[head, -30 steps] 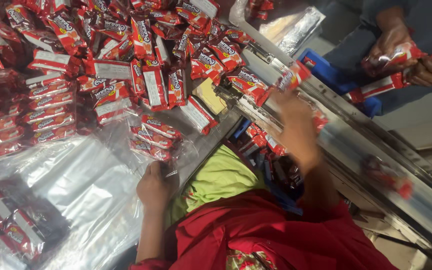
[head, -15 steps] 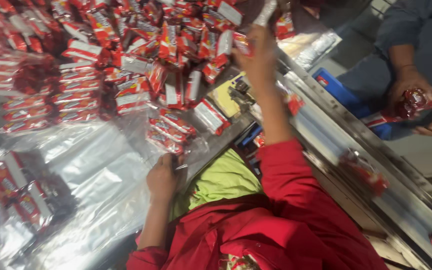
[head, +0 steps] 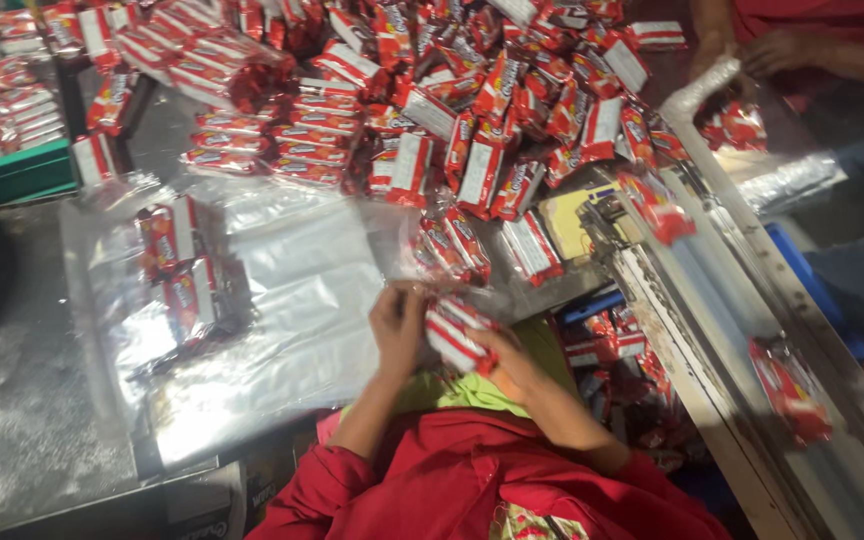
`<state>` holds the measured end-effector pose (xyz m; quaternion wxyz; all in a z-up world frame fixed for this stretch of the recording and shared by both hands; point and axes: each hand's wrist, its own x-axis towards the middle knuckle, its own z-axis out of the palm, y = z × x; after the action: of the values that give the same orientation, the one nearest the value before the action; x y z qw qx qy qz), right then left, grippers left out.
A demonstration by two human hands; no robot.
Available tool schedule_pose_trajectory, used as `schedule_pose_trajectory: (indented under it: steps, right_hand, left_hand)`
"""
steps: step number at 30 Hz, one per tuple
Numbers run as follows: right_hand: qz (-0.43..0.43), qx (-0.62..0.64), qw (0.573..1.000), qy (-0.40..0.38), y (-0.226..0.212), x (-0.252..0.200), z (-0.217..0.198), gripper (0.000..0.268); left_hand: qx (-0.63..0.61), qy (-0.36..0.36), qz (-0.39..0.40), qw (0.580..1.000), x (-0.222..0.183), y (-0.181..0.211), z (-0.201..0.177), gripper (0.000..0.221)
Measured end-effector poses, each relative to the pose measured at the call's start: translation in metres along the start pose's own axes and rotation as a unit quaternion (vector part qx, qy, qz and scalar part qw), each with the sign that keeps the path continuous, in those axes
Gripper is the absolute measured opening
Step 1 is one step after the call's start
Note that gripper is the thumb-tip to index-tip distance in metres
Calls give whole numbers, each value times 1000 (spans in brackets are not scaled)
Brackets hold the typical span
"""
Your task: The person places small snack packets into clear plastic bags on a metal table, then moves the filled bags to a conveyor belt. The person repeats this process continuously with multiple snack packets.
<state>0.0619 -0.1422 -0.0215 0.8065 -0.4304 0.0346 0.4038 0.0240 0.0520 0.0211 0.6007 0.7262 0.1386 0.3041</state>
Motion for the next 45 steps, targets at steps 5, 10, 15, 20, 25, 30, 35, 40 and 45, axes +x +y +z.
schedule_pose_trajectory:
  steps: [5,10,15,20,25,30,35,40,45]
  right_hand:
    - [-125,-161,976,73,3,84,7,75]
    - [-315,-547,773,61,-20,48,53,95]
    - [-402,-450,792,92,-22,22,82,107]
    - [-163,-560,812,-32,-36,55,74,61]
    - [-383,-686,558,-268,-88,-51,29,64]
    - [-344,-784,396,332,-212,-111,-37,79]
    - [-273,-772,463,339,-258,-100,-55,58]
    - [-251,-741,488,387,-257,-106,-48,85]
    - [-296,-718,520,356,-249,-131,-41,72]
  left_hand:
    - [96,-118,301,941,-29,18,10,19]
    - [201,-112,251,940,-2,10,-17,30]
    - [236,-268,369,858,-26,-13,-3,12]
    - [314,-349,146,871,-13,-22,25,7]
    - [345,-214,107,908,24,-11,0,22]
    - [337,-246,151,896,25,21,10,48]
    - [357,-252,254,863,19,39,10,35]
    - [342,-155,287,881,0,34,6,17]
    - [328,-221,161,904,-7,33,17,15]
